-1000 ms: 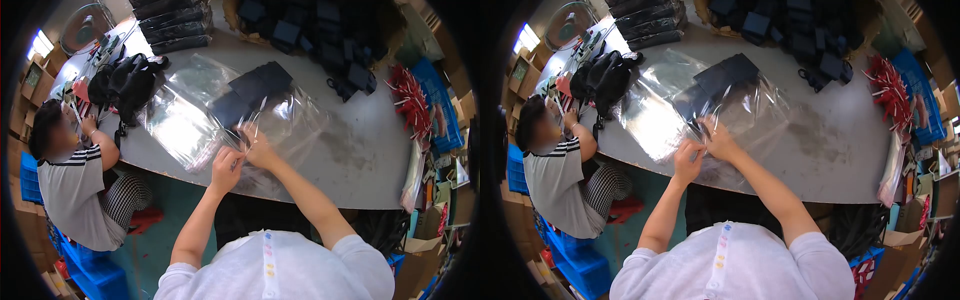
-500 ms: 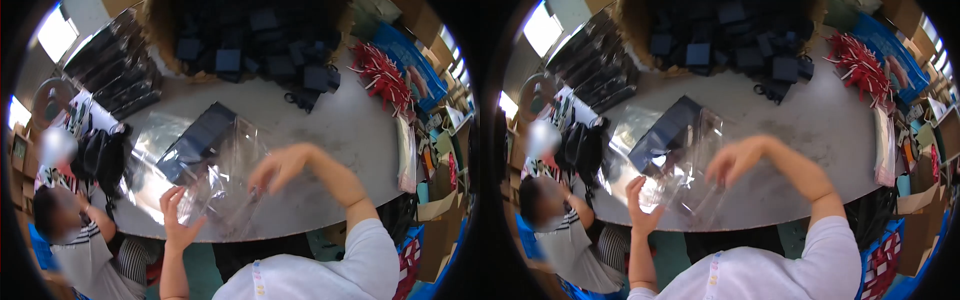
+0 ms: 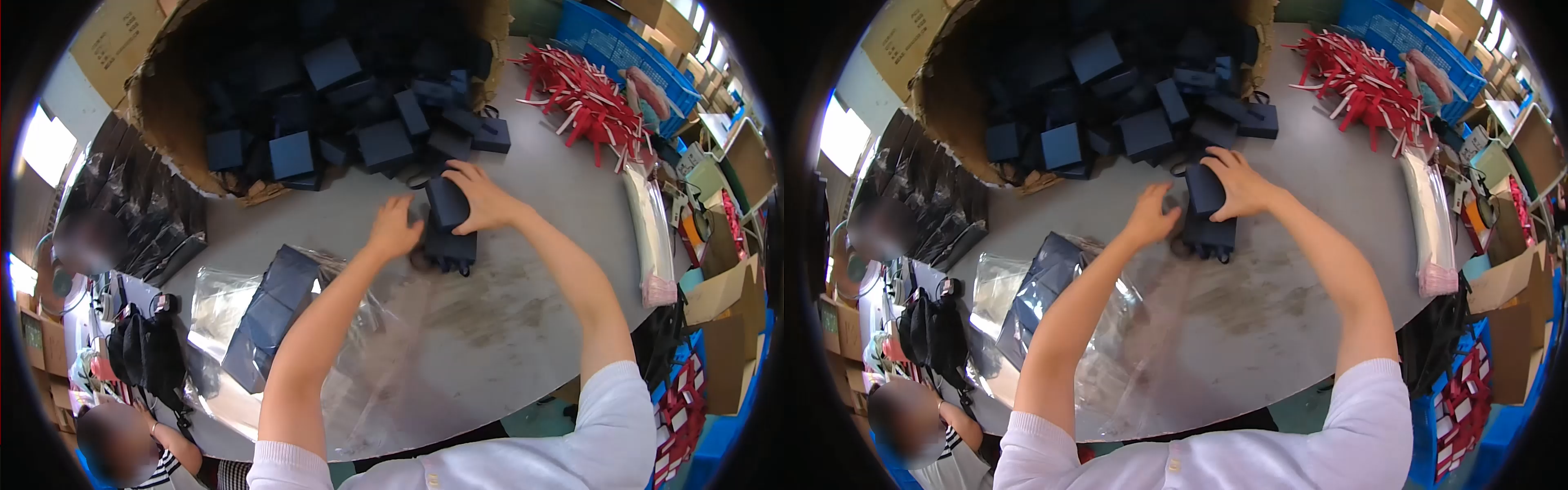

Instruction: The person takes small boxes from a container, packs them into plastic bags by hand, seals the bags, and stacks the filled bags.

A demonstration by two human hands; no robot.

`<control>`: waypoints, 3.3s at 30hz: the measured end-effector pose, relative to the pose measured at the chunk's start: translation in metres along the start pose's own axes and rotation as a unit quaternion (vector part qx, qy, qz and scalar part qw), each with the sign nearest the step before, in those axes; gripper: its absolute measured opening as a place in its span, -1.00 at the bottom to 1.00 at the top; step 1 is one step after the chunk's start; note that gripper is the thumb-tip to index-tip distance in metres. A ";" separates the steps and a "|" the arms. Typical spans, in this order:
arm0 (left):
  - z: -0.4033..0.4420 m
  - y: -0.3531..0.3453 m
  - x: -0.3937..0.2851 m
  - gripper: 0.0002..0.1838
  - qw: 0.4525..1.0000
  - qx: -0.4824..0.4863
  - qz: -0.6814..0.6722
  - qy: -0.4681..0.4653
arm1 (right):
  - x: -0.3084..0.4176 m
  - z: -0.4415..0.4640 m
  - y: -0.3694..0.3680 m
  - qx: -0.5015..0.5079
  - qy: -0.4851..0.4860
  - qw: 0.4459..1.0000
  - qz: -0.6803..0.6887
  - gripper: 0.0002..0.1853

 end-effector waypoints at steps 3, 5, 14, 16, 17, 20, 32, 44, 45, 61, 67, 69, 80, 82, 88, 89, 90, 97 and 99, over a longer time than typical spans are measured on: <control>-0.028 -0.019 -0.050 -0.16 0.995 -0.042 0.084 0.036 | -0.016 -0.082 0.035 -0.151 -0.020 0.983 0.101 0.16; -0.043 -0.048 -0.081 -0.06 0.988 -0.028 0.138 0.062 | -0.065 -0.135 0.018 -0.070 -0.250 0.965 0.026 0.20; -0.051 -0.106 -0.148 -0.06 0.974 0.073 0.211 -0.026 | -0.097 -0.194 -0.025 -0.064 -0.504 0.859 0.062 0.03; -0.110 -0.116 -0.179 -0.05 0.952 0.156 0.218 -0.152 | -0.096 -0.199 -0.025 -0.060 -0.513 0.855 0.050 0.05; -0.145 -0.130 -0.197 -0.03 0.908 0.235 0.217 -0.270 | -0.099 -0.201 -0.026 -0.054 -0.511 0.856 0.056 0.05; -0.204 -0.143 -0.188 -0.03 0.862 0.310 0.238 -0.323 | -0.081 -0.202 -0.035 -0.070 -0.407 0.909 0.050 0.01; -0.343 0.018 -0.107 -0.04 0.931 -0.099 0.336 0.102 | 0.194 -0.223 -0.082 -0.141 0.027 0.983 0.115 -0.13; -0.386 0.070 -0.068 -0.82 0.898 -0.346 0.271 0.036 | 0.205 -0.210 -0.016 0.020 -0.088 0.992 -0.082 -0.18; -0.380 0.070 -0.070 -0.82 0.897 -0.346 0.272 0.043 | 0.202 -0.206 -0.001 0.112 -0.146 0.967 -0.174 -0.23; -0.365 0.073 -0.083 -0.80 0.892 -0.397 0.193 -0.094 | 0.290 -0.037 -0.079 -0.004 -0.096 0.995 0.037 -0.13; -0.355 0.056 -0.074 -0.78 0.911 -0.348 0.199 -0.093 | 0.274 -0.009 -0.098 -0.242 -0.028 0.970 0.008 -0.21; -0.356 0.056 -0.072 -0.78 0.913 -0.347 0.194 -0.092 | 0.270 -0.043 -0.085 -0.281 -0.028 0.959 0.029 -0.26; -0.311 0.083 -0.091 -0.50 0.962 -0.194 0.160 -0.107 | 0.144 -0.028 -0.044 -0.225 0.024 0.955 0.192 -0.75; -0.255 0.101 -0.095 -0.48 0.958 -0.169 0.179 -0.146 | 0.048 -0.007 -0.003 -0.271 -0.070 0.953 0.119 -0.71; 0.007 0.105 -0.015 0.04 0.952 -0.097 0.283 -0.067 | -0.115 0.067 0.016 -0.231 -0.215 0.949 -0.014 -0.25; 0.034 0.105 -0.014 0.04 0.950 -0.101 0.284 -0.078 | -0.125 0.075 0.008 -0.186 -0.240 0.953 -0.003 -0.13; 0.058 0.103 -0.007 0.09 0.951 -0.091 0.290 -0.051 | -0.118 0.074 0.016 -0.191 -0.243 0.951 -0.010 -0.13; 0.020 0.082 -0.024 0.12 0.969 0.033 0.243 -0.019 | -0.023 0.033 -0.014 0.167 -0.213 0.963 -0.013 0.02; -0.039 0.072 -0.059 0.09 0.974 0.054 0.221 -0.018 | 0.007 0.023 0.002 -0.001 -0.102 0.992 -0.076 0.06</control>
Point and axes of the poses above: each hand's wrist, its own z-axis towards the middle knuckle, its own y-axis out of the back of the hand, x = y × z, the point moved 10 cm from there along z, towards the middle knuckle, and after that the axes turned 13 degrees about x, right-handed, at the moved point
